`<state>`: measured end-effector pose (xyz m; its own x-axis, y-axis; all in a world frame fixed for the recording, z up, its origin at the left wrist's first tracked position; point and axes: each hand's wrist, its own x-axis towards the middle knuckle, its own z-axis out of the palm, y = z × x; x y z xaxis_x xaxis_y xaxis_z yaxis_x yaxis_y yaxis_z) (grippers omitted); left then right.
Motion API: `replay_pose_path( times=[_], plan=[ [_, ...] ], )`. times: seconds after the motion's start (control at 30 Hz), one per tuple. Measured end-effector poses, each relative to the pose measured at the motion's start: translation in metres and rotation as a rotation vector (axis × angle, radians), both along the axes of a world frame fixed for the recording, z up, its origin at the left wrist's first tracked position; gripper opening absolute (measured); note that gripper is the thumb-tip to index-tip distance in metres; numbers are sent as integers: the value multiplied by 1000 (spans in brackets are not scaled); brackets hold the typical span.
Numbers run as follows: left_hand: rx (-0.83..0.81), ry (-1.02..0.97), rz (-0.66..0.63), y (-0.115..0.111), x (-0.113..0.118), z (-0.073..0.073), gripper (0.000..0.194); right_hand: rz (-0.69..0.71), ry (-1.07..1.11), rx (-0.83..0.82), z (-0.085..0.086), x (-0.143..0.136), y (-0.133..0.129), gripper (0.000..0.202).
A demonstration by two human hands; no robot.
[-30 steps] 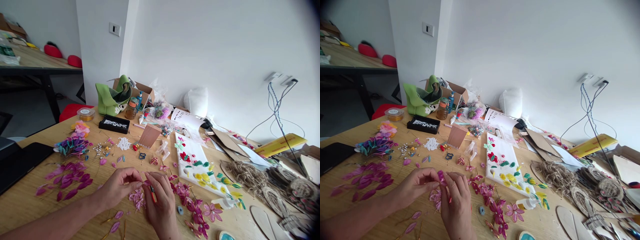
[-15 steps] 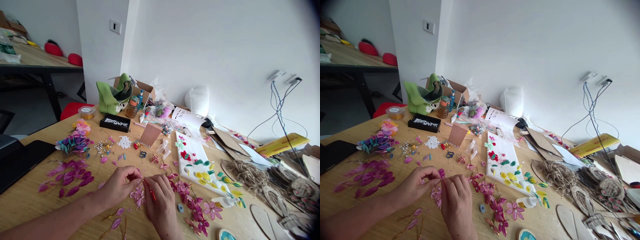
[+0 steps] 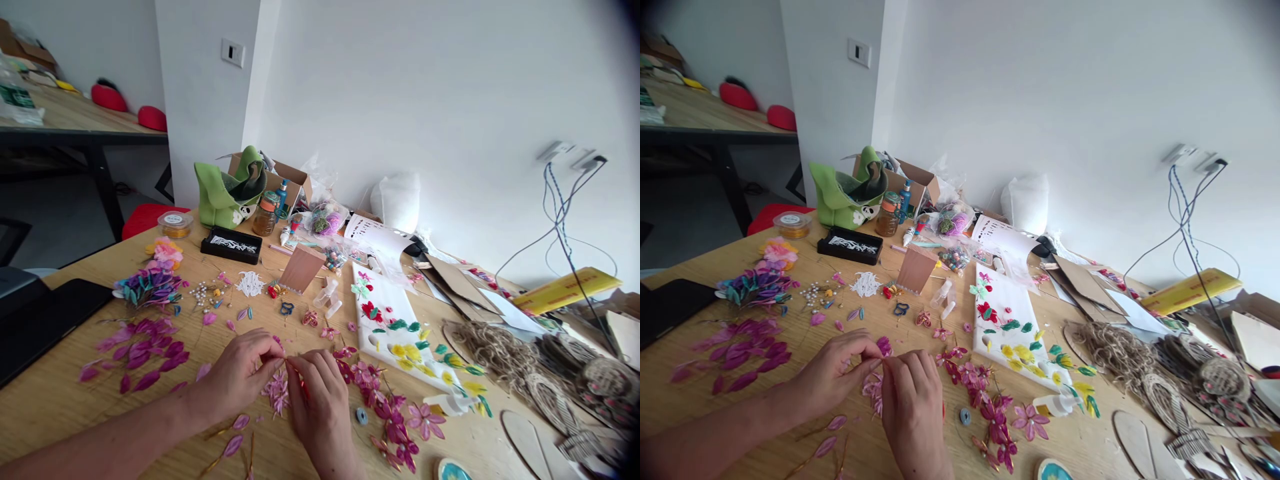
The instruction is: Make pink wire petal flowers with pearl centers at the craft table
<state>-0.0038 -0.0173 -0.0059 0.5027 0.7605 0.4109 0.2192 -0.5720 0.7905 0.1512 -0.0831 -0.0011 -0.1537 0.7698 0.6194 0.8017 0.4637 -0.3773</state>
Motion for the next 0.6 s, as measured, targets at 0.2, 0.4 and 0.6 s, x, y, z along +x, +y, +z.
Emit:
replay_pose_path(
  times=[0.2, 0.4, 0.6],
  plan=[
    [202, -118, -23, 1, 0, -2, 11, -24, 26, 83, 5, 0, -1, 25],
    [192, -112, -51, 2, -1, -1, 10, -11, 35, 39, 6, 3, -1, 20],
    [17, -61, 81, 11, -5, 6, 15, 103, 68, -358, 15, 12, 0, 10]
  ],
)
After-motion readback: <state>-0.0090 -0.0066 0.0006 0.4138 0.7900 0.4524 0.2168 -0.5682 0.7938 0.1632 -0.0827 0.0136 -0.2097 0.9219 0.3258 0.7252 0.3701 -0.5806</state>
